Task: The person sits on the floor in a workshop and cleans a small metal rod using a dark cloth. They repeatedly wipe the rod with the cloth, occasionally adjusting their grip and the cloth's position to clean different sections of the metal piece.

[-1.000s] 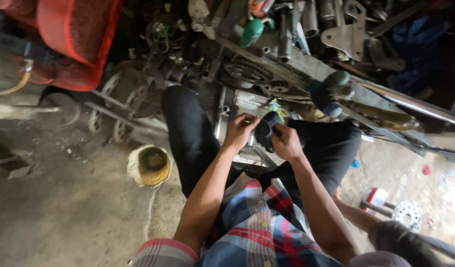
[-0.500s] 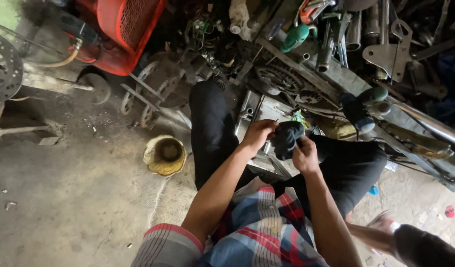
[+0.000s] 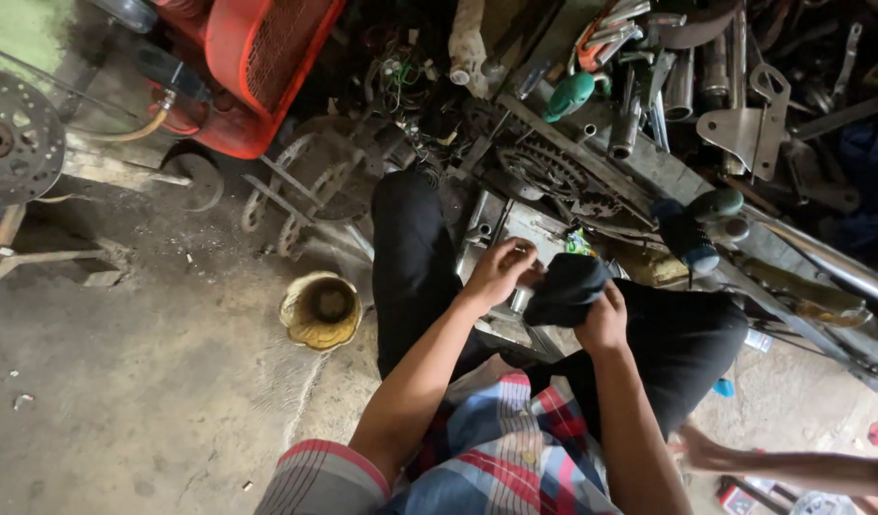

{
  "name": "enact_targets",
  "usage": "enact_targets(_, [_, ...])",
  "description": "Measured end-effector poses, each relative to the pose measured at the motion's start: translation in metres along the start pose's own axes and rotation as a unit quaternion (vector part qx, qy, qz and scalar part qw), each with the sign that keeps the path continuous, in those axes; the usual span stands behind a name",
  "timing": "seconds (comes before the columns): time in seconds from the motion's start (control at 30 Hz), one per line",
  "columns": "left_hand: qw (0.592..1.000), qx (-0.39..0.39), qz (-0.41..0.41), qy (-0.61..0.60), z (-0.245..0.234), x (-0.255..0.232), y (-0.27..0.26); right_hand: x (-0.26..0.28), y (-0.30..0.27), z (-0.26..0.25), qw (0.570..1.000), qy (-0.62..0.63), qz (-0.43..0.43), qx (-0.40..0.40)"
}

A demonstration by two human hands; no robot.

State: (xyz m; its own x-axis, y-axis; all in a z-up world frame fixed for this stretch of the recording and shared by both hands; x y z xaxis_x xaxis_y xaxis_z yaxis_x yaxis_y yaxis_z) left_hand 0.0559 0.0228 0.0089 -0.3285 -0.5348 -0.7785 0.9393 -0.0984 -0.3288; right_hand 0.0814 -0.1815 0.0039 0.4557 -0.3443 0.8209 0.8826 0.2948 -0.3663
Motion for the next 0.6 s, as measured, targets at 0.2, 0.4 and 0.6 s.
enact_targets(0.2, [0.904,-0.037,0.137,0.403,0.02,-0.03,-0.023,-0.034,0.006,-0.005,0.985,0.093,0.144,0.023])
enact_targets(0.4, [0.899,-0.077,0.162,0.4,0.025,-0.048,-0.033,-0.007,-0.004,0.032,0.969,0.16,0.17,0.077])
enact_targets(0.6, [0.833,-0.075,0.301,0.458,0.048,-0.086,-0.052,-0.012,0.003,0.025,0.971,0.136,0.148,0.13])
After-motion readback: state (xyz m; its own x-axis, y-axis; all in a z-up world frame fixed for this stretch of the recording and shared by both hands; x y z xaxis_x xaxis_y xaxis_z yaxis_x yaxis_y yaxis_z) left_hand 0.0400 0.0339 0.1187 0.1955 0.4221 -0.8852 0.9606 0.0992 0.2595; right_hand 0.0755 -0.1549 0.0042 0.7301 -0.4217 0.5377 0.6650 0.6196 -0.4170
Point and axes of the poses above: each hand's wrist, its own y-axis towards the middle knuckle, its own z-axis out of the palm, x = y × z, the point moved 6 cm from there along y, towards the middle knuckle, and after that the axes turned 3 degrees about x, right-handed, at the moved point
